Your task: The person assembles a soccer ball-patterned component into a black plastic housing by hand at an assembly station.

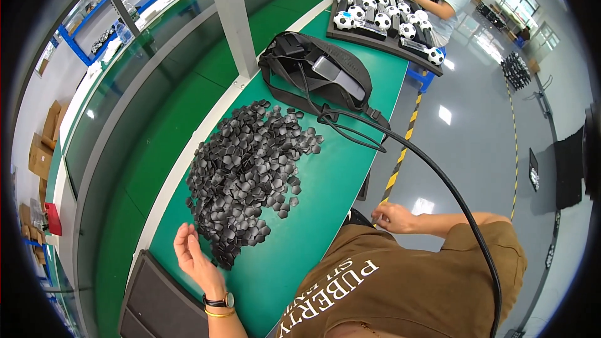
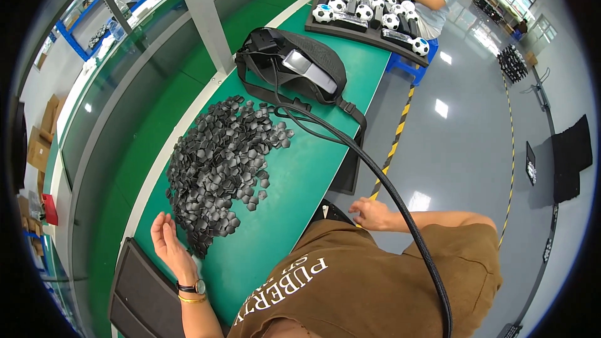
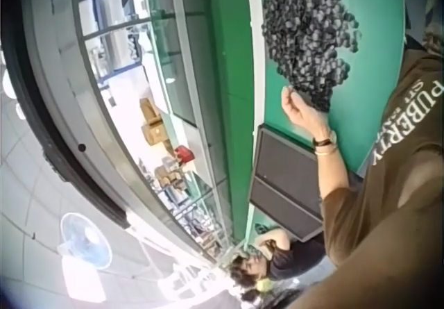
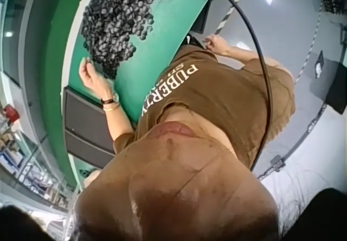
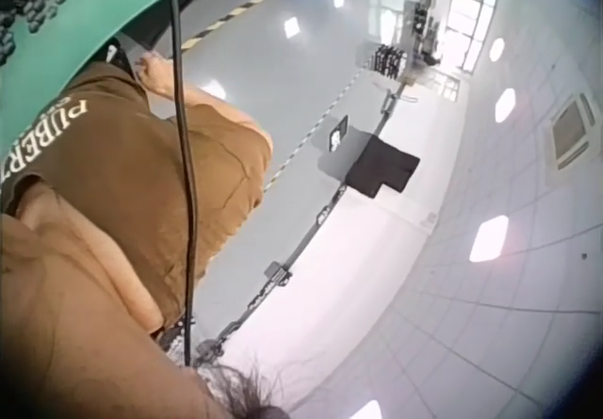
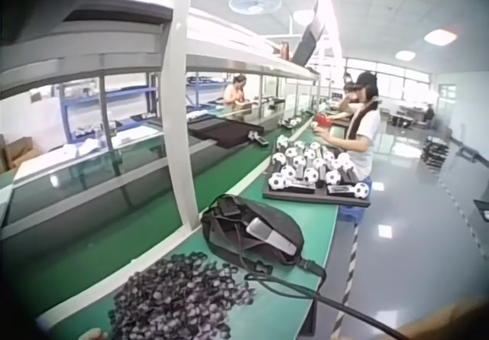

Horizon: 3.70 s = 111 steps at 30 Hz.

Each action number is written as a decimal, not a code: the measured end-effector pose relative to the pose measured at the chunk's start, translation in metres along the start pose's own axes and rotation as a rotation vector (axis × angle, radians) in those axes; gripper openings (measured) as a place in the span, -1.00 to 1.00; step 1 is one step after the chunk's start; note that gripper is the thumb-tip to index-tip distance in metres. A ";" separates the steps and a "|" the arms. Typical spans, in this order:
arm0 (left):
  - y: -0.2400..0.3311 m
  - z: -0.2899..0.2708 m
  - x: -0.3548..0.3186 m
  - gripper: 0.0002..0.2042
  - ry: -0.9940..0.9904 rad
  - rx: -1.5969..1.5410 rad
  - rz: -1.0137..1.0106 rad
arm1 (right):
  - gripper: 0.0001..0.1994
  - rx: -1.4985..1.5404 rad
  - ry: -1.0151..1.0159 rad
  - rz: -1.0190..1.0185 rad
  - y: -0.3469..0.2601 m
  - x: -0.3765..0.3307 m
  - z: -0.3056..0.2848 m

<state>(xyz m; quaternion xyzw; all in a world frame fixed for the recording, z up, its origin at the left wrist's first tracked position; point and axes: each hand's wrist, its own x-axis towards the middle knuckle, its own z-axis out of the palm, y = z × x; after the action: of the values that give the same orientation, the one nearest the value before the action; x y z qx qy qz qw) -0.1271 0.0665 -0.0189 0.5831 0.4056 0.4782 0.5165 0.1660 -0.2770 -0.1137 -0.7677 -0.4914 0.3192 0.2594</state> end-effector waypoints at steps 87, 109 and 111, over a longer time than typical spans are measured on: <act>0.069 0.155 0.107 -0.82 -0.670 0.157 0.294 | -0.43 -0.531 0.670 -0.176 -0.035 0.236 -0.207; 0.044 0.337 0.154 -0.48 -0.884 0.368 0.969 | -0.48 -0.445 0.755 -0.422 -0.067 0.245 -0.209; 0.041 0.343 0.162 -0.46 -0.918 0.410 1.081 | -0.47 -0.471 0.743 -0.445 -0.071 0.245 -0.213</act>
<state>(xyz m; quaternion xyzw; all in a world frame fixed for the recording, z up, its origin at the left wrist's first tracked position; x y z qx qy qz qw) 0.2414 0.1441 0.0410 0.9278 -0.1141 0.2887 0.2071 0.3595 -0.0421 0.0197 -0.7440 -0.5764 -0.1590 0.2981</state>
